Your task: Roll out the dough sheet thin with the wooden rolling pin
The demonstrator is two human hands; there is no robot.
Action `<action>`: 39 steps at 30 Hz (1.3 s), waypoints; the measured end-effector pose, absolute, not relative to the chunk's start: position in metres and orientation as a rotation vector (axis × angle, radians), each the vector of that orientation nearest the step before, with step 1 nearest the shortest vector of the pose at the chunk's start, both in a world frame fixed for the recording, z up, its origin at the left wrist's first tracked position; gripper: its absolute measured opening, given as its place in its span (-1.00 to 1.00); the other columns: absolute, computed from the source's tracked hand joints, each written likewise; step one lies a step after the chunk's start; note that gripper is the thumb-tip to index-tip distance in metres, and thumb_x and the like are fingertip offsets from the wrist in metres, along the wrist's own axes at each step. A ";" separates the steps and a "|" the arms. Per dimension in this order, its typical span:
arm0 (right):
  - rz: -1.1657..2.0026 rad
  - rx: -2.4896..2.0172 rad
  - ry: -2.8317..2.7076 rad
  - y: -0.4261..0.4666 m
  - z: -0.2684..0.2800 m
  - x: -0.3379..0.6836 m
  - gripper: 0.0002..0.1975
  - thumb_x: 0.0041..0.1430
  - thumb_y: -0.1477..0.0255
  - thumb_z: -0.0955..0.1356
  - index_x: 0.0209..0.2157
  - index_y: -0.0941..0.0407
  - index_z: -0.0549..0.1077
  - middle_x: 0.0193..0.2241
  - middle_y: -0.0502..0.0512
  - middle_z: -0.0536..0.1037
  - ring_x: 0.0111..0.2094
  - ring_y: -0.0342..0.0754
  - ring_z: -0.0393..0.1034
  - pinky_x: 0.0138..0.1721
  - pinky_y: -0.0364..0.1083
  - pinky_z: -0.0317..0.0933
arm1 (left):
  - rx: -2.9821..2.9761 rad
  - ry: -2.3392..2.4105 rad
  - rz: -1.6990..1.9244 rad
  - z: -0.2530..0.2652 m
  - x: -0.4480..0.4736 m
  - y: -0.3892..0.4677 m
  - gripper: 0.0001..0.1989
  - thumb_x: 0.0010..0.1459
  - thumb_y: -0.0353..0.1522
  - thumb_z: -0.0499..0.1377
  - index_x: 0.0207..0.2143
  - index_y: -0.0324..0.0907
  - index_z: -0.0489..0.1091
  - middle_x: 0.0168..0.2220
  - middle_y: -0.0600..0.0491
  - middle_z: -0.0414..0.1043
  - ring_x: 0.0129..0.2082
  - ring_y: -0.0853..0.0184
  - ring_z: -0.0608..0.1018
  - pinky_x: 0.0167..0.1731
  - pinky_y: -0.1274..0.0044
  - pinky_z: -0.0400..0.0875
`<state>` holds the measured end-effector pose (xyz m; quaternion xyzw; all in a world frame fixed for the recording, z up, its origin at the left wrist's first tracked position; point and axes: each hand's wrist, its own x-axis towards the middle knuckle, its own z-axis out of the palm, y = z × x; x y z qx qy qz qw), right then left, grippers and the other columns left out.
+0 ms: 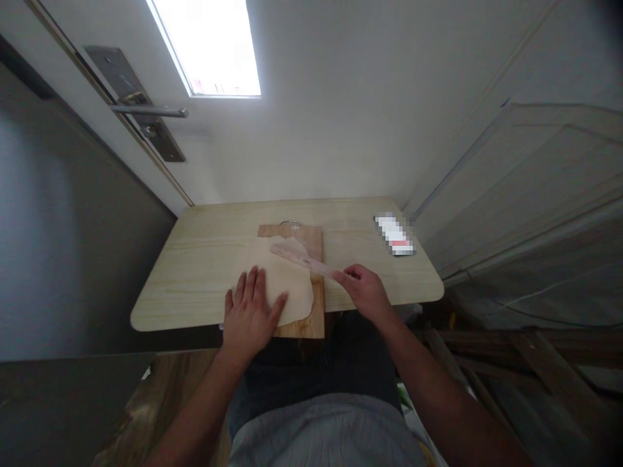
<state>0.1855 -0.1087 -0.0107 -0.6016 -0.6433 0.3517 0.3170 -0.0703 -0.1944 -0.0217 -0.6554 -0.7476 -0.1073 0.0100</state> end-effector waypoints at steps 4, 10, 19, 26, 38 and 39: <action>0.903 -1.555 -1.731 -0.107 -0.016 0.173 -0.49 0.10 -0.10 0.36 -0.42 0.10 0.49 -0.57 -0.03 0.44 -0.50 -0.08 0.29 -0.43 -0.11 0.09 | -2.210 -2.174 -0.265 -0.024 -0.088 -0.184 -0.25 0.34 0.06 -0.14 0.43 -0.12 -0.08 0.44 -0.06 -0.01 0.43 0.03 0.05 0.32 0.02 -0.02; 0.872 -1.589 -1.659 -0.111 -0.019 0.176 -0.50 0.12 -0.09 0.35 -0.43 0.11 0.48 -0.56 -0.02 0.46 -0.49 -0.07 0.30 -0.41 -0.11 0.11 | -2.392 -1.990 -0.159 -0.016 -0.107 -0.172 -0.30 0.37 0.03 -0.15 0.41 -0.12 0.00 0.43 -0.03 0.01 0.43 0.06 0.05 0.33 0.05 -0.01; 0.838 -1.604 -1.632 -0.131 -0.017 0.184 -0.48 0.15 -0.10 0.32 -0.41 0.11 0.48 -0.56 0.00 0.47 -0.49 -0.06 0.32 -0.42 -0.11 0.13 | -2.453 -1.941 -0.299 -0.022 -0.085 -0.185 -0.34 0.38 -0.03 -0.09 0.40 -0.15 0.04 0.41 -0.09 0.06 0.42 0.06 0.10 0.32 0.05 0.05; 0.876 -1.579 -1.701 -0.169 -0.011 0.164 -0.57 0.26 -0.02 0.30 -0.33 0.09 0.45 -0.50 0.00 0.52 -0.46 -0.07 0.39 -0.41 -0.13 0.15 | -2.383 -2.074 -0.791 -0.006 -0.122 -0.194 -0.66 0.36 -0.14 0.02 -0.08 -0.05 0.54 0.01 0.00 0.58 0.06 0.14 0.56 0.21 0.13 0.27; 0.664 -1.509 -1.983 -0.218 -0.027 0.126 -0.63 0.41 0.10 0.19 -0.19 0.10 0.39 -0.39 0.09 0.60 -0.39 0.03 0.53 -0.37 -0.10 0.19 | -2.488 -1.845 -0.590 -0.005 -0.117 -0.104 -0.54 0.41 -0.15 -0.11 0.22 -0.07 0.30 0.26 -0.10 0.30 0.27 0.08 0.29 0.26 0.10 0.13; 0.670 -1.507 -1.984 -0.219 -0.027 0.126 -0.63 0.42 0.10 0.18 -0.19 0.10 0.39 -0.40 0.09 0.60 -0.39 0.02 0.53 -0.37 -0.10 0.19 | -2.523 -1.823 -0.533 -0.005 -0.115 -0.102 -0.54 0.41 -0.14 -0.13 0.24 -0.03 0.28 0.29 -0.07 0.27 0.29 0.07 0.26 0.27 0.07 0.09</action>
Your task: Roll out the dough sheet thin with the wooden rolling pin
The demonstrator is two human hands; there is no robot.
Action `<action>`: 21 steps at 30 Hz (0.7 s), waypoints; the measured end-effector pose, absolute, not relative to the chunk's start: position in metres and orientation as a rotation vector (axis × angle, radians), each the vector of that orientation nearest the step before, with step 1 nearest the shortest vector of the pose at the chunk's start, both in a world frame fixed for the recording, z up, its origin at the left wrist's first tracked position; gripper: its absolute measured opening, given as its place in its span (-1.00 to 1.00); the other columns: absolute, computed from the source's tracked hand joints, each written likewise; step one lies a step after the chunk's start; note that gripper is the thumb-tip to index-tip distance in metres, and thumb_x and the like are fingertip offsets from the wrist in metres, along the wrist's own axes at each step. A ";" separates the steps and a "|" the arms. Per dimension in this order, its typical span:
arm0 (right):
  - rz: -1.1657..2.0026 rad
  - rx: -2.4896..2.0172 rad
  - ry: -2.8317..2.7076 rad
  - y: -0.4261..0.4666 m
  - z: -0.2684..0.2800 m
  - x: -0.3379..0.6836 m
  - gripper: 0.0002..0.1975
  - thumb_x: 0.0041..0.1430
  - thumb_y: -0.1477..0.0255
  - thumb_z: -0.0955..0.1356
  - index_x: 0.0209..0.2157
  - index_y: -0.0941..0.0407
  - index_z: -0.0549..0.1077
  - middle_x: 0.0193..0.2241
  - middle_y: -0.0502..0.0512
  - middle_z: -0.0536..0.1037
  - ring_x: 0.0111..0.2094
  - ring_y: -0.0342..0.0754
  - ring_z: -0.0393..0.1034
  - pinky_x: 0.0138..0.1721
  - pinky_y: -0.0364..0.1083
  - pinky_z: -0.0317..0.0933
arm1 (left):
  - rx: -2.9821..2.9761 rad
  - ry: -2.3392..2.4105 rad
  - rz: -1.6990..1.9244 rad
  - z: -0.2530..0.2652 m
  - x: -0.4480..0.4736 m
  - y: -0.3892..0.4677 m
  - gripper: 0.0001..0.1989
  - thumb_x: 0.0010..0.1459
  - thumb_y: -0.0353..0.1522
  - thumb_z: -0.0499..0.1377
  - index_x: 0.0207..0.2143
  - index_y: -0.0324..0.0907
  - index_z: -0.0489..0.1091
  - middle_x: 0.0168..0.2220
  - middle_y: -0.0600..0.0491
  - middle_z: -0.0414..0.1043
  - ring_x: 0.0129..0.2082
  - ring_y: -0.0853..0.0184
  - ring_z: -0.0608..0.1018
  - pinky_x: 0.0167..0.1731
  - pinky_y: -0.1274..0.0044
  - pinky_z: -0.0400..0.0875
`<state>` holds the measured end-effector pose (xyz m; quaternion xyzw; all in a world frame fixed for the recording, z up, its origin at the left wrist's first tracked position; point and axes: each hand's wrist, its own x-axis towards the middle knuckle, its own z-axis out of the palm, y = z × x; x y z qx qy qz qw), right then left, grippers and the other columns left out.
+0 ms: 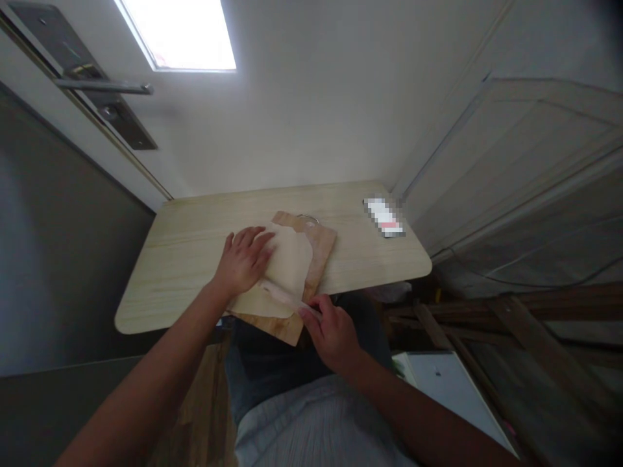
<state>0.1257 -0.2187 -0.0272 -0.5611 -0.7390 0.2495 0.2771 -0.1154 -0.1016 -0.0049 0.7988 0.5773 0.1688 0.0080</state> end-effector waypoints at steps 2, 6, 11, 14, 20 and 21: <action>0.695 -1.494 -1.977 -0.219 -0.026 0.126 -0.64 0.43 0.12 0.17 -0.19 0.10 0.39 -0.42 0.08 0.60 -0.39 0.00 0.54 -0.37 -0.12 0.20 | 2.516 1.781 0.460 -0.003 -0.112 -0.098 -0.53 0.42 -0.12 -0.15 0.26 0.01 0.25 0.31 -0.04 0.24 0.31 0.07 0.23 0.28 0.03 0.04; 0.722 -1.517 -1.905 -0.217 -0.026 0.127 -0.66 0.43 0.15 0.17 -0.18 0.09 0.39 -0.39 0.08 0.61 -0.39 -0.03 0.54 -0.35 -0.14 0.22 | 2.507 1.794 0.415 -0.002 -0.103 -0.086 -0.51 0.43 -0.11 -0.19 0.27 0.01 0.24 0.31 -0.04 0.24 0.31 0.05 0.23 0.27 -0.01 0.03; 0.751 -1.600 -1.829 -0.212 -0.028 0.133 -0.65 0.42 0.14 0.16 -0.18 0.09 0.39 -0.40 0.07 0.60 -0.40 -0.02 0.52 -0.38 -0.13 0.19 | 2.516 1.757 0.398 -0.004 -0.088 -0.070 -0.49 0.41 -0.09 -0.17 0.28 0.00 0.24 0.31 -0.08 0.24 0.32 0.01 0.22 0.27 -0.05 0.00; 0.789 -1.651 -1.777 -0.205 -0.027 0.136 -0.64 0.42 0.14 0.15 -0.16 0.09 0.40 -0.42 0.07 0.59 -0.42 -0.02 0.51 -0.39 -0.13 0.17 | 2.491 1.760 0.445 -0.004 -0.080 -0.060 -0.50 0.41 -0.11 -0.17 0.26 -0.02 0.27 0.29 -0.10 0.27 0.30 0.01 0.25 0.26 -0.07 -0.01; 0.906 -1.608 -1.803 -0.204 -0.020 0.140 -0.63 0.41 0.11 0.16 -0.12 0.08 0.41 -0.39 0.08 0.62 -0.38 -0.02 0.53 -0.39 -0.14 0.19 | 2.436 1.812 0.719 -0.003 -0.078 -0.053 -0.53 0.42 -0.15 -0.14 0.09 -0.16 0.42 0.14 -0.14 0.43 0.17 0.08 0.39 0.21 0.15 0.18; 0.912 -1.581 -1.860 -0.208 -0.019 0.138 -0.62 0.40 0.10 0.18 -0.09 0.08 0.40 -0.38 0.08 0.62 -0.38 -0.01 0.54 -0.39 -0.14 0.19 | 2.412 1.829 0.785 -0.003 -0.081 -0.056 -0.53 0.42 -0.16 -0.13 0.05 -0.18 0.45 0.09 -0.13 0.46 0.14 0.10 0.42 0.19 0.20 0.21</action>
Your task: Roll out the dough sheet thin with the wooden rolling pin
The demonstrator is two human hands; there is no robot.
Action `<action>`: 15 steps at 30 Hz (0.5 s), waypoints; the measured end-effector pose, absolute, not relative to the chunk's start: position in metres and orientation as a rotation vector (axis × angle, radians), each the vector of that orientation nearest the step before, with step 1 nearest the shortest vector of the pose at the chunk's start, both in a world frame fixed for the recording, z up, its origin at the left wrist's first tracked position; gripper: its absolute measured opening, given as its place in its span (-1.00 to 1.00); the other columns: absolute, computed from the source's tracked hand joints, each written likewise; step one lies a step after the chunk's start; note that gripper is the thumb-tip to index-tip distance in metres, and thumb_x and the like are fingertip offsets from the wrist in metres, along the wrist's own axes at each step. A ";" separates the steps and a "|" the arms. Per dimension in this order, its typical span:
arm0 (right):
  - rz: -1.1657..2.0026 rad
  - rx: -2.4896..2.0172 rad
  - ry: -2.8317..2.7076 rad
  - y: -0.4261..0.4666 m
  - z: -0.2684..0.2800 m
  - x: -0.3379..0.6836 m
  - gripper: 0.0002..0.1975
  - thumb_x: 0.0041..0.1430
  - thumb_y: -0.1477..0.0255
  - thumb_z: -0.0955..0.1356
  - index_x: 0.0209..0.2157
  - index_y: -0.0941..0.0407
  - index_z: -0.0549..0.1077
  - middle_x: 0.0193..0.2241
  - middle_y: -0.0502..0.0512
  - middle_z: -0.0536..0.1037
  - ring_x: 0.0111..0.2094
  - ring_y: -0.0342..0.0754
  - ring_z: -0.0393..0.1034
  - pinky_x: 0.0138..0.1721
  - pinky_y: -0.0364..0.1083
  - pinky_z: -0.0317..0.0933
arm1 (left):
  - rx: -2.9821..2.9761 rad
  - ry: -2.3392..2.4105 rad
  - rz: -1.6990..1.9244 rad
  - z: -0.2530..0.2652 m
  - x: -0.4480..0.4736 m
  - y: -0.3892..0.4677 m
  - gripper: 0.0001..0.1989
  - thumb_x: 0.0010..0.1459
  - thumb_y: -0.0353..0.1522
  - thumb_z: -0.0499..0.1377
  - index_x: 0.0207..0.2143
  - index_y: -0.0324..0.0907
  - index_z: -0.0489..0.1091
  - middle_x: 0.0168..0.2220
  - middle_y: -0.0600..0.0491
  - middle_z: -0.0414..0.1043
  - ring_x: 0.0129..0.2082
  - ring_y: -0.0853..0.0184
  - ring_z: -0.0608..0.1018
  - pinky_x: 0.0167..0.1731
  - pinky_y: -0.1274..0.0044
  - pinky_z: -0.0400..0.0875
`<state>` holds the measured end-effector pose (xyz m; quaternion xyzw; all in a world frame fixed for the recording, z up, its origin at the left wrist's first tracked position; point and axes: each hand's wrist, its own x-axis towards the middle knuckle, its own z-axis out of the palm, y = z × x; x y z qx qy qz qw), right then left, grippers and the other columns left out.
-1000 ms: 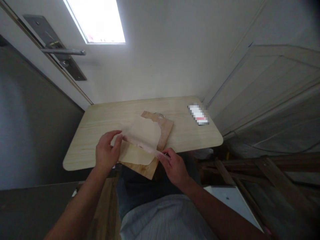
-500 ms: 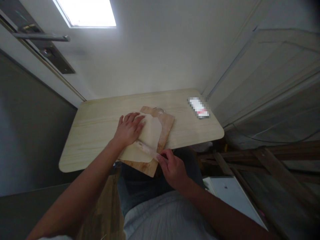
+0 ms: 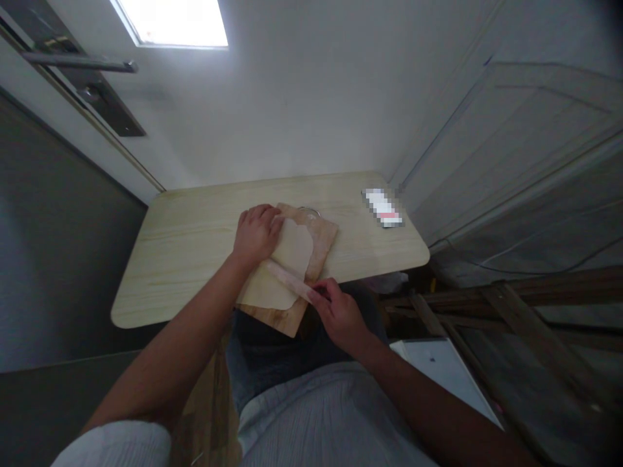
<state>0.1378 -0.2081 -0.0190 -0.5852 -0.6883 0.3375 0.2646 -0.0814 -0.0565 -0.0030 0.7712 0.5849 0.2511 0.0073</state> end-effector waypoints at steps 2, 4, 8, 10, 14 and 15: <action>0.867 -1.529 -1.982 -0.220 -0.017 0.131 -0.62 0.39 0.09 0.21 -0.04 0.09 0.39 -0.36 0.09 0.62 -0.37 0.01 0.54 -0.37 -0.12 0.20 | 2.352 1.865 0.896 -0.006 -0.093 -0.066 -0.53 0.41 -0.15 -0.12 -0.01 -0.19 0.48 0.02 -0.12 0.50 0.08 0.13 0.45 0.16 0.25 0.25; 0.751 -1.485 -2.081 -0.234 -0.018 0.123 -0.63 0.38 0.13 0.24 -0.01 0.11 0.38 -0.29 0.13 0.63 -0.31 0.04 0.55 -0.30 -0.08 0.23 | 2.296 1.883 0.958 -0.010 -0.106 -0.079 -0.53 0.41 -0.14 -0.11 -0.02 -0.20 0.48 0.00 -0.12 0.50 0.07 0.15 0.46 0.16 0.28 0.27; 0.616 -1.437 -2.145 -0.251 -0.025 0.112 -0.68 0.40 0.22 0.24 0.03 0.11 0.35 -0.10 0.21 0.61 -0.18 0.07 0.54 -0.15 0.00 0.24 | 2.287 1.830 0.898 -0.019 -0.127 -0.101 -0.53 0.40 -0.13 -0.11 0.07 -0.17 0.42 0.11 -0.11 0.45 0.15 0.16 0.42 0.20 0.27 0.25; 0.627 -1.437 -2.126 -0.253 -0.028 0.112 -0.67 0.40 0.22 0.23 0.06 0.12 0.34 -0.06 0.23 0.60 -0.16 0.07 0.54 -0.13 0.02 0.25 | 2.336 1.801 0.790 -0.020 -0.128 -0.106 -0.54 0.40 -0.15 -0.13 0.14 -0.12 0.37 0.19 -0.10 0.38 0.22 0.15 0.36 0.24 0.22 0.19; 0.718 -1.455 -2.082 -0.252 -0.031 0.117 -0.63 0.41 0.20 0.21 0.08 0.14 0.31 -0.06 0.24 0.60 -0.18 0.07 0.54 -0.14 0.02 0.29 | 2.423 1.791 0.598 -0.012 -0.119 -0.104 -0.55 0.41 -0.17 -0.13 0.22 -0.05 0.31 0.29 -0.08 0.28 0.28 0.08 0.28 0.27 0.08 0.06; 0.747 -1.465 -2.065 -0.252 -0.032 0.119 -0.63 0.41 0.19 0.21 0.08 0.13 0.30 -0.07 0.23 0.60 -0.20 0.07 0.54 -0.15 0.02 0.29 | 2.439 1.781 0.569 -0.010 -0.116 -0.101 -0.55 0.42 -0.17 -0.13 0.23 -0.04 0.30 0.29 -0.07 0.27 0.29 0.07 0.27 0.27 0.07 0.04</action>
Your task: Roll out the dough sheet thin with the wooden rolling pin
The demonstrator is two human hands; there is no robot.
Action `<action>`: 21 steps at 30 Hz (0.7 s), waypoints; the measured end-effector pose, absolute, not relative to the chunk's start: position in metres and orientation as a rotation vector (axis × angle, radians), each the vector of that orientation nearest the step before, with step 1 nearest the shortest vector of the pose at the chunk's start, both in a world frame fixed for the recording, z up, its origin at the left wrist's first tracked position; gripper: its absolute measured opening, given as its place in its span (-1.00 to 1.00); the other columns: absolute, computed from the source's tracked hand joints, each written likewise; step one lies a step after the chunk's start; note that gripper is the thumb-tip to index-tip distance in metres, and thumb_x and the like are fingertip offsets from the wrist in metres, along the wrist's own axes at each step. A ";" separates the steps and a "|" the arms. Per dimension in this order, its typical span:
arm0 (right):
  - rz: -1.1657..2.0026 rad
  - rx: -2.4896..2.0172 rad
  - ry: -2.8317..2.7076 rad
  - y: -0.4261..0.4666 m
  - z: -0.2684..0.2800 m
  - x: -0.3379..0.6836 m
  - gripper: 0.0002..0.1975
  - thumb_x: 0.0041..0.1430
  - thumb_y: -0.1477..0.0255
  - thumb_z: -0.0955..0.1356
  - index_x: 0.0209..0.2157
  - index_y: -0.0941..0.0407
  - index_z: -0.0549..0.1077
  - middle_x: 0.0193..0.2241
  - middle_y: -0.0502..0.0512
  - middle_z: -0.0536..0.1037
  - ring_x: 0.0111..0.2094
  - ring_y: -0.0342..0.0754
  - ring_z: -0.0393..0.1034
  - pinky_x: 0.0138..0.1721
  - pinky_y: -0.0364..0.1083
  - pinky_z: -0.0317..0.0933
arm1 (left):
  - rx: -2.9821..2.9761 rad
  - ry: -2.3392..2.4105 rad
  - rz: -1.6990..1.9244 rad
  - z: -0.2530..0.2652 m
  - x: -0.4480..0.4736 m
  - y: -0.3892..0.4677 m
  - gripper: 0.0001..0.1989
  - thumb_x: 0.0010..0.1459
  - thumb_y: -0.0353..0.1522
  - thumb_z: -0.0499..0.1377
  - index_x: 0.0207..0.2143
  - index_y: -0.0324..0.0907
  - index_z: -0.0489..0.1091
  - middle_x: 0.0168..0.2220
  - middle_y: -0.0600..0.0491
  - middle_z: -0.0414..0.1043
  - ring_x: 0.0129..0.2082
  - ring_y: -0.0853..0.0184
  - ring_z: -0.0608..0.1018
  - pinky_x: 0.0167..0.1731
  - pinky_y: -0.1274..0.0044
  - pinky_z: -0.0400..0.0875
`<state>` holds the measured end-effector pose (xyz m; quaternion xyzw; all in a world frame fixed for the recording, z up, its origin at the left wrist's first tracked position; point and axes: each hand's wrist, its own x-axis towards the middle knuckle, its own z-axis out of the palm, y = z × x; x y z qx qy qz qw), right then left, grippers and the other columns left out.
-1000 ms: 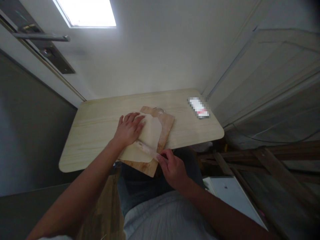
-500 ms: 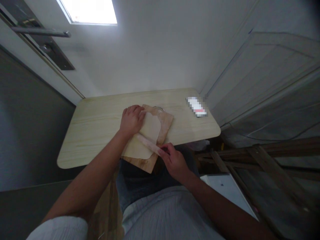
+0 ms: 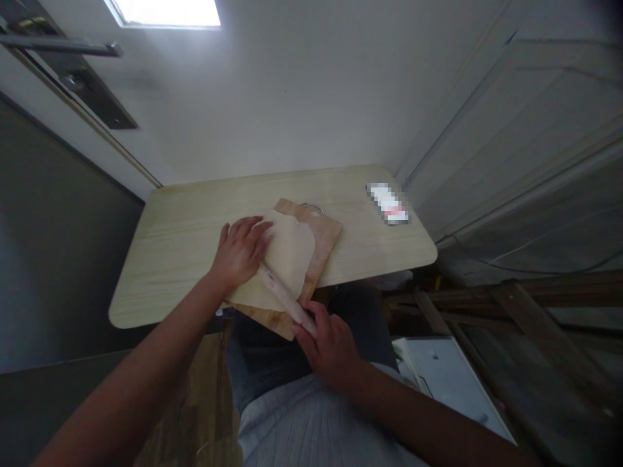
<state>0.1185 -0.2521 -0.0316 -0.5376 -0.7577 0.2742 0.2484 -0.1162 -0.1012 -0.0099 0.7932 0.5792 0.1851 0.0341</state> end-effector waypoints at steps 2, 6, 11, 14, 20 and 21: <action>0.809 -1.486 -2.014 -0.252 -0.032 0.121 -0.61 0.39 0.17 0.22 0.09 0.12 0.29 -0.10 0.21 0.60 -0.23 0.06 0.54 -0.18 0.00 0.31 | 2.461 1.752 0.534 -0.007 -0.110 -0.094 -0.55 0.42 -0.17 -0.13 0.23 -0.02 0.29 0.30 -0.06 0.27 0.29 0.06 0.27 0.27 0.06 0.02; 0.924 -1.516 -1.865 -0.251 -0.034 0.126 -0.62 0.40 0.16 0.21 0.08 0.10 0.28 -0.17 0.17 0.60 -0.26 0.04 0.53 -0.20 -0.02 0.32 | 2.475 1.705 0.532 -0.006 -0.092 -0.076 -0.54 0.42 -0.14 -0.14 0.24 0.01 0.28 0.28 -0.04 0.29 0.29 0.07 0.26 0.27 0.05 0.01; 1.022 -1.544 -1.739 -0.243 -0.033 0.132 -0.63 0.40 0.16 0.20 0.05 0.11 0.30 -0.27 0.13 0.60 -0.33 0.00 0.52 -0.29 -0.07 0.30 | 2.516 1.670 0.532 -0.003 -0.061 -0.057 -0.52 0.42 -0.09 -0.13 0.24 -0.01 0.28 0.28 -0.06 0.29 0.27 0.02 0.28 0.26 -0.02 0.01; 1.125 -1.522 -1.672 -0.238 -0.030 0.132 -0.61 0.36 0.17 0.26 0.09 0.09 0.29 -0.22 0.14 0.60 -0.28 0.00 0.53 -0.26 -0.08 0.31 | 2.507 1.672 0.570 -0.003 -0.052 -0.051 -0.52 0.42 -0.09 -0.13 0.22 -0.02 0.31 0.27 -0.06 0.31 0.26 0.04 0.30 0.25 0.04 0.07; 1.251 -1.447 -1.623 -0.229 -0.024 0.134 -0.61 0.31 0.22 0.30 0.10 0.08 0.32 -0.24 0.11 0.60 -0.28 -0.03 0.49 -0.25 -0.08 0.31 | 2.306 1.684 0.798 -0.007 -0.088 -0.056 -0.50 0.41 -0.12 -0.14 0.17 -0.14 0.37 0.19 -0.08 0.41 0.20 0.15 0.40 0.24 0.24 0.22; 1.271 -1.438 -1.597 -0.227 -0.023 0.138 -0.61 0.31 0.21 0.30 0.09 0.08 0.34 -0.26 0.09 0.59 -0.30 -0.04 0.48 -0.27 -0.09 0.31 | 2.260 1.711 0.851 -0.008 -0.100 -0.064 -0.49 0.41 -0.11 -0.14 0.18 -0.15 0.36 0.18 -0.09 0.42 0.19 0.17 0.42 0.23 0.26 0.25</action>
